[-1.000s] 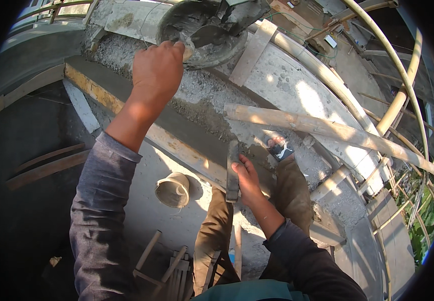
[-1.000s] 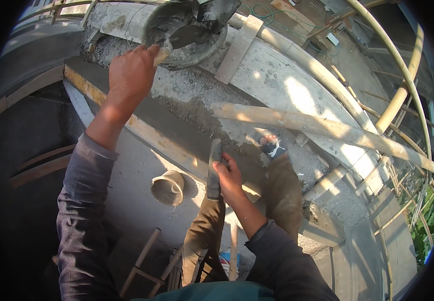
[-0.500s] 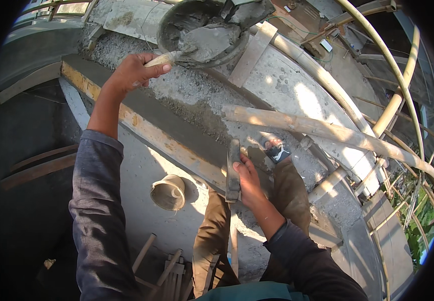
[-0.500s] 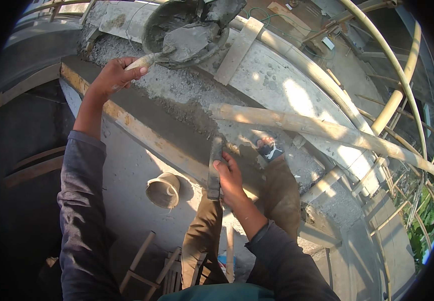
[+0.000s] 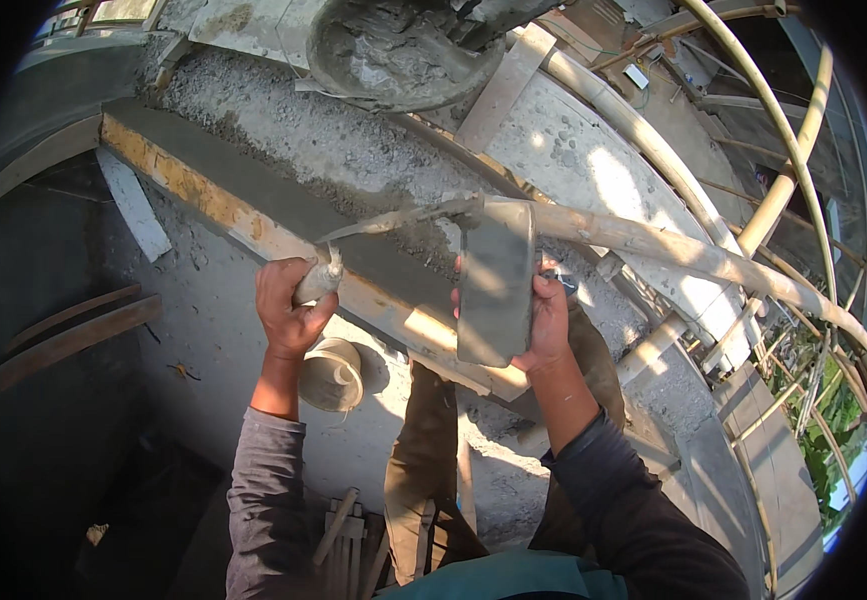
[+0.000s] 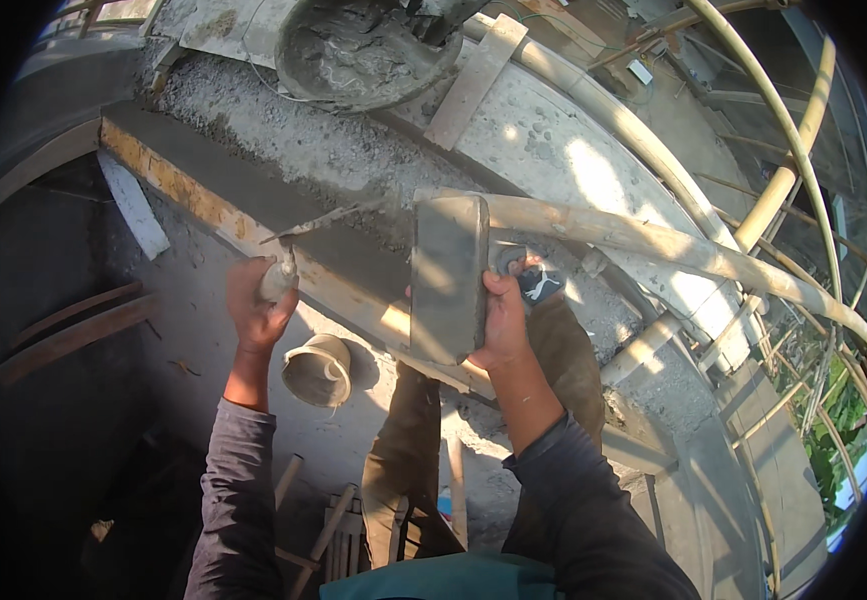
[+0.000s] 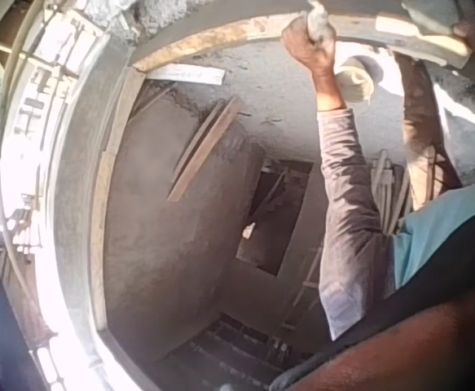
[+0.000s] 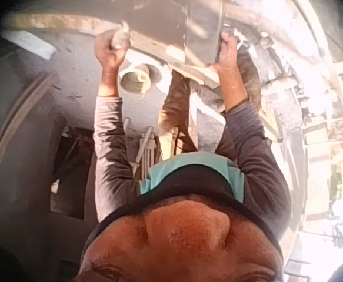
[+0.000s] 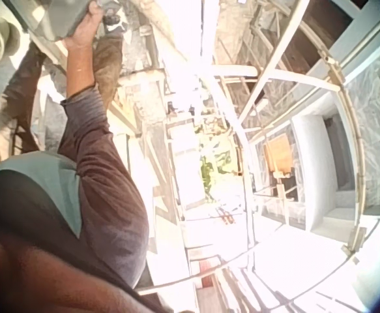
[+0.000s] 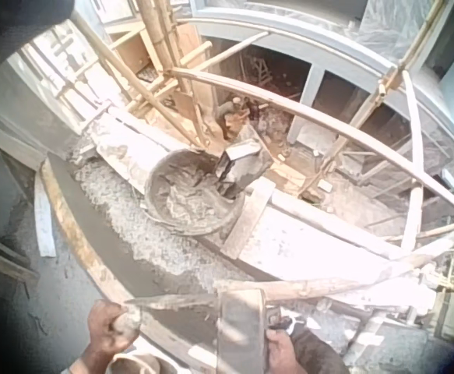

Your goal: Smoothing a cement ledge using a hand float while standing on scaffolding.

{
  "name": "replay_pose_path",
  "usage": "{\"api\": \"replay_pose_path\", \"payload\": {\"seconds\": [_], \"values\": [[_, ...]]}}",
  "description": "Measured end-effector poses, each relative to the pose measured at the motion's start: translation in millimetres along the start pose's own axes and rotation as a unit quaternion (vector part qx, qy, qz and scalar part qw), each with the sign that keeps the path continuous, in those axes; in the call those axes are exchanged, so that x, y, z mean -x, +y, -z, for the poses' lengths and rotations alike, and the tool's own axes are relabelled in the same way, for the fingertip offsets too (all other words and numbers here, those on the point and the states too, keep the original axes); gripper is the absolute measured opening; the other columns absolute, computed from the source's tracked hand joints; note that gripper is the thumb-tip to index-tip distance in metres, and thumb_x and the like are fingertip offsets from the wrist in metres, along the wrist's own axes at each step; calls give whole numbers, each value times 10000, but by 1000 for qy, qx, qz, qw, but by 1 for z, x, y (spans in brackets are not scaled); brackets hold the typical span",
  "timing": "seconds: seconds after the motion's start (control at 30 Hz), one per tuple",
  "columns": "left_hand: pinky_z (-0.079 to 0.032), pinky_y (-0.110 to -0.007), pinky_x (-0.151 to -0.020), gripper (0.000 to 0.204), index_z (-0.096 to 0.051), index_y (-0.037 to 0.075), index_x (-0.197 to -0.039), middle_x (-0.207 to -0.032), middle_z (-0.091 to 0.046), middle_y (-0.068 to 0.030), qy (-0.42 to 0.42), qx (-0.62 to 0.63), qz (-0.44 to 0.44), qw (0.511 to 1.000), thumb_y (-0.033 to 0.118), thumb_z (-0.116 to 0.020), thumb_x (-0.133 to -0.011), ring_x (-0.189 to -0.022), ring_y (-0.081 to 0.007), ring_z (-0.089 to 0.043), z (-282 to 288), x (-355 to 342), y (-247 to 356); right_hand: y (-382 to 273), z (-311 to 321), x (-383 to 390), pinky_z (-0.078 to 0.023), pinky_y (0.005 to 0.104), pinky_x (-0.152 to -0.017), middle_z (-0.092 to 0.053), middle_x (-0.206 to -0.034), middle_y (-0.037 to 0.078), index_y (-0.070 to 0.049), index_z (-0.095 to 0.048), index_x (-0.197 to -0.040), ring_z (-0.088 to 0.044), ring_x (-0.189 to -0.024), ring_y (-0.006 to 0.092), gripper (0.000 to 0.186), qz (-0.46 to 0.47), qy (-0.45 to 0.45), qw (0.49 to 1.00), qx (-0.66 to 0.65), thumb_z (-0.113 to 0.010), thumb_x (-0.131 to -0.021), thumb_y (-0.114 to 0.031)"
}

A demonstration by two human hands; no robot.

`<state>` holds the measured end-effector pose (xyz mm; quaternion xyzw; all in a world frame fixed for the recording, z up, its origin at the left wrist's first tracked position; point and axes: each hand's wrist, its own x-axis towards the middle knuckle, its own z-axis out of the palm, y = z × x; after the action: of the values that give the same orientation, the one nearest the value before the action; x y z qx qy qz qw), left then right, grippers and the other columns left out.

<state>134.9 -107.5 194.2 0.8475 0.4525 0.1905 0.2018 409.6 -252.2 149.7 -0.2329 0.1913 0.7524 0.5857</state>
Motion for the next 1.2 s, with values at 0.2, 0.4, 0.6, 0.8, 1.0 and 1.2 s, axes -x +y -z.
{"api": "replay_pose_path", "payload": {"seconds": [0.2, 0.4, 0.6, 0.8, 1.0, 1.2], "values": [[-447, -401, -718, 472, -533, 120, -1057, -953, -558, -110, 21, 28, -65, 997, 10, -705, -631, -828, -297, -553, -41, 68, 7, 7, -13, 4, -432, 507, -1009, -467, -1383, 213, 7, -414, -1372, -513, -1198, 414, 618, -17, 92, 993, -66, -373, -907, -397], [-457, -383, -659, 588, -484, 147, -1125, -949, -547, -113, 59, -53, -102, 992, -114, -642, -622, -787, -289, -548, -47, 68, -3, 13, 6, 10, -490, 494, -923, -612, -1213, 161, -24, -543, -1267, -624, -1038, 331, 533, -36, -29, 974, -223, -422, -884, -375], [-430, -380, -629, 491, -541, 114, -1059, -882, -571, -92, 60, -160, -120, 978, -57, -706, -629, -776, -290, -555, -10, 51, -30, 7, -4, 11, -478, 610, -878, -511, -1311, 227, 0, -377, -1393, -558, -1087, 467, 679, -115, -148, 964, -191, -442, -859, -413], [-490, -384, -737, 480, -589, 91, -1186, -1004, -592, -95, 105, -179, 75, 975, 124, -789, -752, -860, -293, -592, 3, 22, -26, 2, -9, 4, -470, 569, -936, -380, -1391, 294, -13, -261, -1461, -547, -1116, 462, 778, -71, -149, 966, -197, -491, -839, -420], [-498, -274, -729, 473, -549, -18, -1241, -1022, -650, -94, 9, 63, 207, 976, 177, -725, -848, -842, -145, -622, -12, -109, 5, 6, -6, 2, -469, 555, -944, -400, -1389, 285, 10, -270, -1454, -553, -1120, 447, 781, -38, -67, 990, -119, -463, -841, -434], [-354, -334, -871, 492, -532, 36, -1254, -1181, -551, -129, -188, 325, 549, 747, 375, -609, -906, -1045, -198, -482, -18, -249, 16, 6, -4, 7, -465, 552, -953, -405, -1391, 282, 17, -279, -1450, -554, -1125, 450, 763, -39, -19, 995, -91, -431, -854, -436]]}}
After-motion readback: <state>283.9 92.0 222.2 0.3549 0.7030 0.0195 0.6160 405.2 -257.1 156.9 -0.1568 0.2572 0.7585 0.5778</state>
